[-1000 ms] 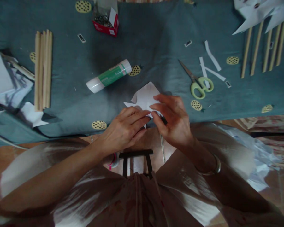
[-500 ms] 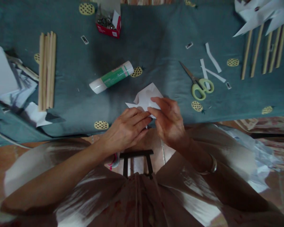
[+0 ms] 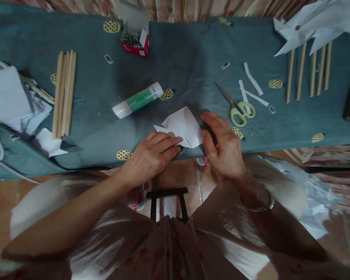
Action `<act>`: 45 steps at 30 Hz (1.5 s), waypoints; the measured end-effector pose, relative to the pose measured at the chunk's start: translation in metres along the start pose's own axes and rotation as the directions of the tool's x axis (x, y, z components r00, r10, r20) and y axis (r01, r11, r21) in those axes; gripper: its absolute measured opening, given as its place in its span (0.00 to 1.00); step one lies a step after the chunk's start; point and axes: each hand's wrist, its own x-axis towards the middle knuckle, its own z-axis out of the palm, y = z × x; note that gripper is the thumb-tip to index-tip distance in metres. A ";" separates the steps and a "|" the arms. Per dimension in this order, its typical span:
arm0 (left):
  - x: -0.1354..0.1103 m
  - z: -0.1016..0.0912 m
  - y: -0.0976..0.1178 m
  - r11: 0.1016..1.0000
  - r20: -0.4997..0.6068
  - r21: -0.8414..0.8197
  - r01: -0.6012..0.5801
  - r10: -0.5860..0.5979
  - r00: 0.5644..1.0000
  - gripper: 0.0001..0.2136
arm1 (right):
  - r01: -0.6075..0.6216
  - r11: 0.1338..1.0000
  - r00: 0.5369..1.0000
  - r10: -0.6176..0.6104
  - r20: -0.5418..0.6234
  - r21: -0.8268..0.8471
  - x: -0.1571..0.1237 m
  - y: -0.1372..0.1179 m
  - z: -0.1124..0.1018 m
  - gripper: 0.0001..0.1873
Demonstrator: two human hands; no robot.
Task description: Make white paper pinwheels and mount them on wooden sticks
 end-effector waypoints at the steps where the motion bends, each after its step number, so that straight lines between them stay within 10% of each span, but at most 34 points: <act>1: -0.001 -0.002 -0.003 1.000 -0.001 0.001 0.018 -0.018 1.000 0.07 | 0.006 1.000 1.000 -0.006 0.002 -0.017 0.000 0.001 0.000 0.19; 11: -0.014 -0.021 -0.051 0.979 -0.076 0.137 0.150 -0.141 0.987 0.13 | 0.008 0.995 0.998 -0.014 0.056 0.101 -0.005 -0.014 0.001 0.17; 23: 0.003 0.000 -0.004 0.996 -0.037 0.092 0.013 -0.010 0.999 0.09 | 0.082 0.996 0.996 -0.084 0.041 0.036 -0.002 -0.011 0.010 0.17; 45: 0.005 -0.007 -0.007 0.988 -0.121 0.152 -0.010 0.029 0.992 0.04 | 0.233 0.972 0.967 -0.236 0.094 0.042 -0.005 -0.009 0.010 0.19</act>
